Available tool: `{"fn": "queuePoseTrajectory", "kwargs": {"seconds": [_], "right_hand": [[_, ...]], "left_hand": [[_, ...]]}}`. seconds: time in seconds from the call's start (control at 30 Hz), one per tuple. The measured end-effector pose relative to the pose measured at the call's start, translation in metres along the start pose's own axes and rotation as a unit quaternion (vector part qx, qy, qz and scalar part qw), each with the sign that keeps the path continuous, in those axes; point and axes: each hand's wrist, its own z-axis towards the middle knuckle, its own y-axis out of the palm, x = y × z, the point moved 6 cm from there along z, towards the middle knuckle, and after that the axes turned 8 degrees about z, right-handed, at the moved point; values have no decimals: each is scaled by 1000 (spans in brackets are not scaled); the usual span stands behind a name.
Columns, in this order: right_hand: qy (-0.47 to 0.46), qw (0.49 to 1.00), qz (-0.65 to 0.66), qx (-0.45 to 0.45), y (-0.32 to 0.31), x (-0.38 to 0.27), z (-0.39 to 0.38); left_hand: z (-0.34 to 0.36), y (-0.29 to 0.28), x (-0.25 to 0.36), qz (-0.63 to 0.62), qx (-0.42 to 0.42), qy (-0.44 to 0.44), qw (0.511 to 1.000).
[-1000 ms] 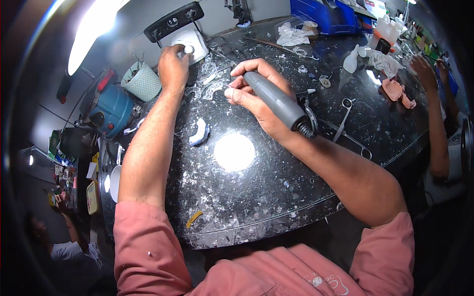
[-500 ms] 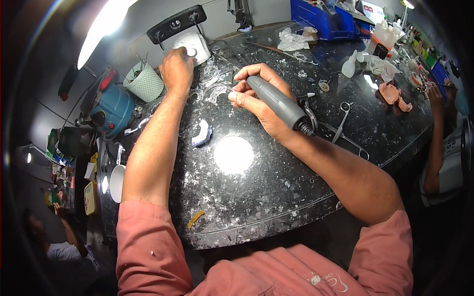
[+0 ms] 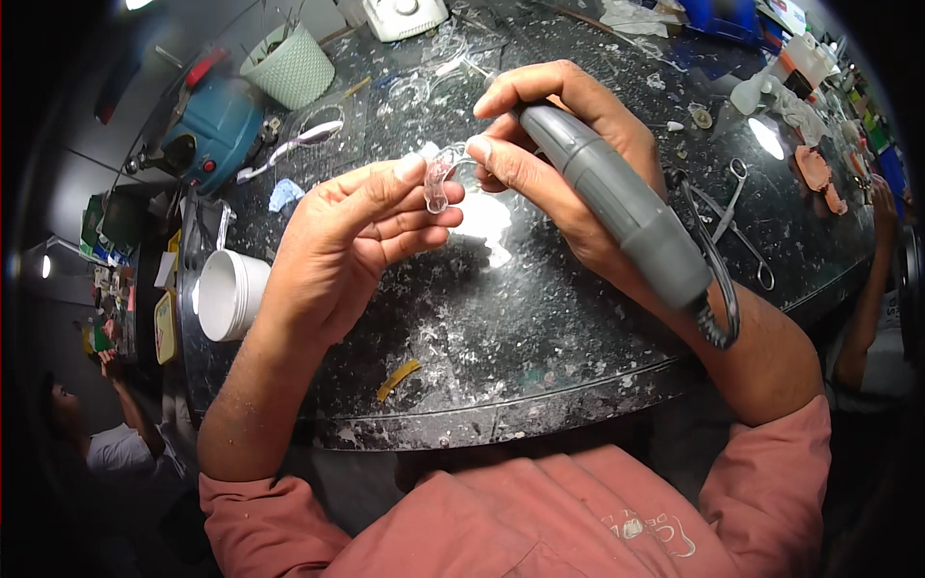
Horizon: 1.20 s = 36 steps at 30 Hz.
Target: The person trims and smooths the edges of a clear dental aligner using a rotary tool, rotating and repositioning the aligner by hand.
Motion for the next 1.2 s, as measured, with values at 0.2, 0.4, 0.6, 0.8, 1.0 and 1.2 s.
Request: {"fn": "queuePoseTrajectory", "kwargs": {"seconds": [0.2,0.4,0.6,0.8,1.0,1.2], "right_hand": [[53,998,-3,-27,16,-5,-9],[64,996,0,-54,21,-3,-11],[126,991,-15,-32,29,-7,-12],[142,988,60,-25,33,-4,-12],[115,989,-92,-28,24,-10,-9],[-159,962,-177,-133,30,-32,-9]], "left_hand": [[-16,-8,-21,-31,-1,-34,999],[-23,-11,-31,-72,0,-55,996],[-25,-7,-33,-66,7,-74,995],[-26,-8,-39,-113,-8,-90,989],[-25,-6,-35,-152,-19,-87,984],[-23,-5,-29,-171,-10,-49,984]]}}
